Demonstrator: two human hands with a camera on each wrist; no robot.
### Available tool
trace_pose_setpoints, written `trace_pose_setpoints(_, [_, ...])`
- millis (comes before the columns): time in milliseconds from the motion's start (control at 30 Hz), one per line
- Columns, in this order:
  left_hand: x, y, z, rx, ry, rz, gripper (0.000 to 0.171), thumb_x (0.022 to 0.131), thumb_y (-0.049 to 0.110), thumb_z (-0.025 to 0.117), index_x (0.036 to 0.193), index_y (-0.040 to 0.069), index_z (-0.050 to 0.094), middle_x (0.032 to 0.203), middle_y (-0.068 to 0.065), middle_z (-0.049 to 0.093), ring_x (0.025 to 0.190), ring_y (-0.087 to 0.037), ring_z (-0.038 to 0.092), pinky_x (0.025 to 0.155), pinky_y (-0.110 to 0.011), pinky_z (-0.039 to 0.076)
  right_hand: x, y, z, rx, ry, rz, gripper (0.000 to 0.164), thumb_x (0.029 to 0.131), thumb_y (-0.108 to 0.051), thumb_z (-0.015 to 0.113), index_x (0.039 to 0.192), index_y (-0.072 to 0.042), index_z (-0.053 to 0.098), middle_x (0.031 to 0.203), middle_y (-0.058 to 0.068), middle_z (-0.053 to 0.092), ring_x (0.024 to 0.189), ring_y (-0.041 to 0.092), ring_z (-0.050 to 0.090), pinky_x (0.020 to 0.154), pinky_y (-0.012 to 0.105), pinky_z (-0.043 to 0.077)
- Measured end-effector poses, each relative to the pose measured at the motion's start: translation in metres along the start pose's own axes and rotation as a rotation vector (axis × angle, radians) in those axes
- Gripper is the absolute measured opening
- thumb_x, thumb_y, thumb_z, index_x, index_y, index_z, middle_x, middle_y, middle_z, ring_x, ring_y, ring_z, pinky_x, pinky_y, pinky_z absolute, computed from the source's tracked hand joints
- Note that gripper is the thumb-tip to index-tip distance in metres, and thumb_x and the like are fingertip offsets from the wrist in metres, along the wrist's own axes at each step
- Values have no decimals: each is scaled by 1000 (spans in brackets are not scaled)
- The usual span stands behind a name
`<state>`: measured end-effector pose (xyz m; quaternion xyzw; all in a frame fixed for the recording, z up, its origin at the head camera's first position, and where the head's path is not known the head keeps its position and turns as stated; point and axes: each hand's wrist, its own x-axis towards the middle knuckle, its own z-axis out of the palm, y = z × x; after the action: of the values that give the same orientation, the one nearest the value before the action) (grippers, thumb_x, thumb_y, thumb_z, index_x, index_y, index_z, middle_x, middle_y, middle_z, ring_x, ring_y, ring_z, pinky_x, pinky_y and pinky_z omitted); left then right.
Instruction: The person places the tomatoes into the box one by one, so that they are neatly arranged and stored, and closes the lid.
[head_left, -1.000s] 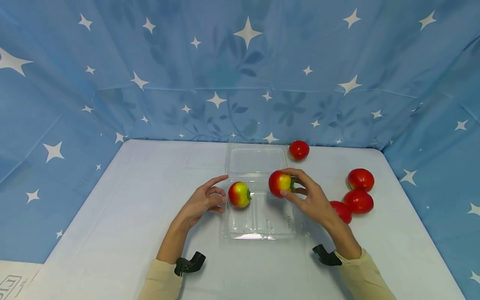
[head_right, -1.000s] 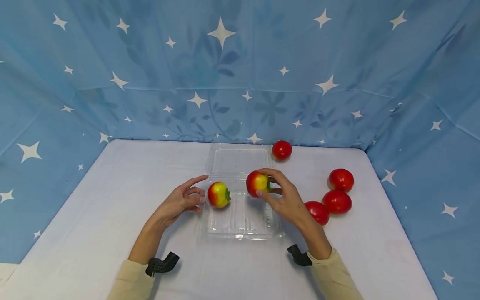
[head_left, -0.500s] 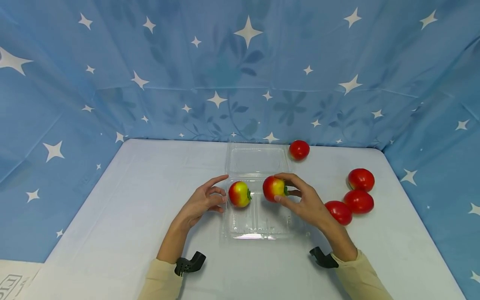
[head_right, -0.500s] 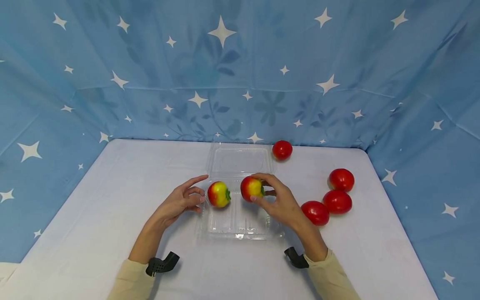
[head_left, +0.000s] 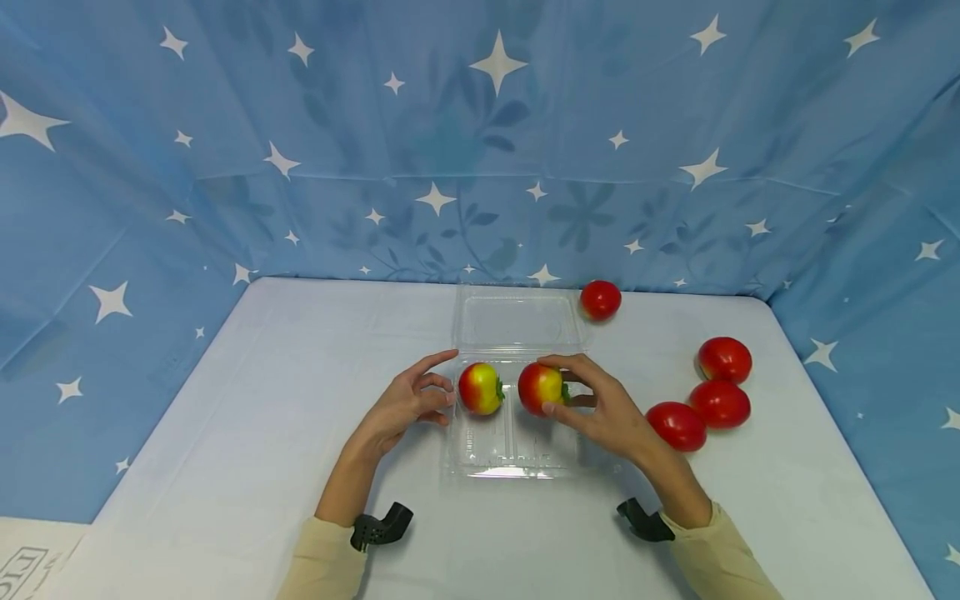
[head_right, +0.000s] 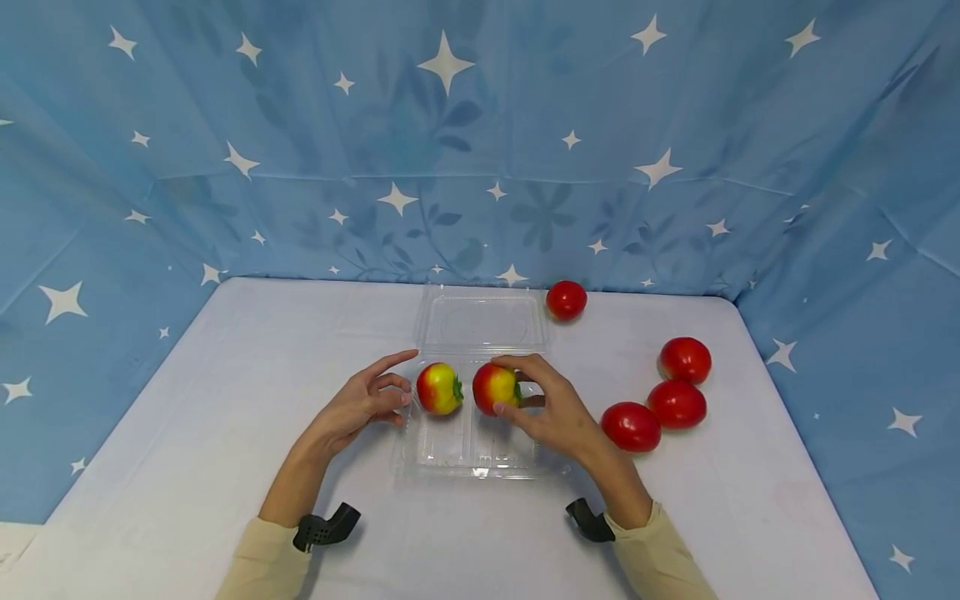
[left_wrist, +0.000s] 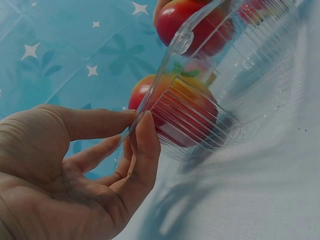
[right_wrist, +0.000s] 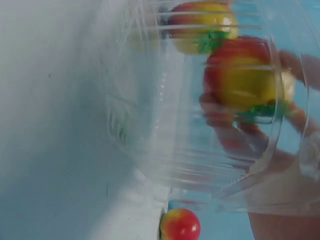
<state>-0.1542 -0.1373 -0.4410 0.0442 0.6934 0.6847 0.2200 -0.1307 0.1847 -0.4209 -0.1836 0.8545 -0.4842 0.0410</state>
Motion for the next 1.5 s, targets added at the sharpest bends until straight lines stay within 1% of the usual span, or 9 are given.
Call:
trace_pose_setpoints(133, [0,0,0,-3,-2,4,70,96,4,68,160,16,41,103,-3,58,77,-17,63,70,-28,64,0,1,2,14,-13,1,68,85,-24,86,145,-28,56,145,3,58,131,31,59,94,44,63])
trace_pose_setpoints(367, [0,0,1,-11,-3,0,71,96,4,68,160,15,40,103,-3,58,79,-19,64,70,-27,64,-1,-1,4,31,-53,-24,67,85,-21,85,145,-25,55,146,5,58,130,33,60,94,45,63])
trace_pose_setpoints(600, [0,-3,1,-7,0,-7,71,95,5,69,160,16,41,103,-4,58,78,-18,64,70,-27,64,-4,-1,7,72,-124,-55,60,88,-20,82,143,-26,57,146,4,59,128,33,60,94,39,63])
trace_pose_setpoints(767, [0,-4,2,-7,2,-4,71,95,5,69,160,16,41,103,-4,58,77,-18,64,70,-27,64,-4,-2,11,83,-161,-74,58,89,-21,80,142,-26,57,147,4,59,128,33,61,95,41,63])
trace_pose_setpoints(1067, [0,-4,1,-14,4,-3,72,95,5,69,160,16,41,103,-5,58,76,-18,64,70,-27,64,-3,-5,17,100,-205,-84,56,91,-20,78,143,-22,58,147,8,59,128,35,61,94,43,63])
trace_pose_setpoints(1233, [0,-3,1,-17,1,-6,72,95,5,69,160,16,41,104,-5,58,76,-18,64,70,-26,64,-2,-8,20,102,-226,-100,55,91,-20,77,143,-20,58,147,9,59,127,36,62,94,39,63])
trace_pose_setpoints(1367, [0,-2,1,-20,-1,-3,72,95,4,69,160,16,41,104,-5,58,76,-18,64,70,-27,64,-2,-10,22,110,-246,-105,54,90,-22,78,141,-22,59,145,6,61,123,32,64,94,32,62])
trace_pose_setpoints(1500, [0,-1,1,-16,-2,1,72,95,5,69,160,16,41,104,-5,58,75,-18,64,71,-27,64,-2,-12,25,127,-260,-105,54,91,-22,78,141,-23,60,144,4,62,121,28,66,93,29,61])
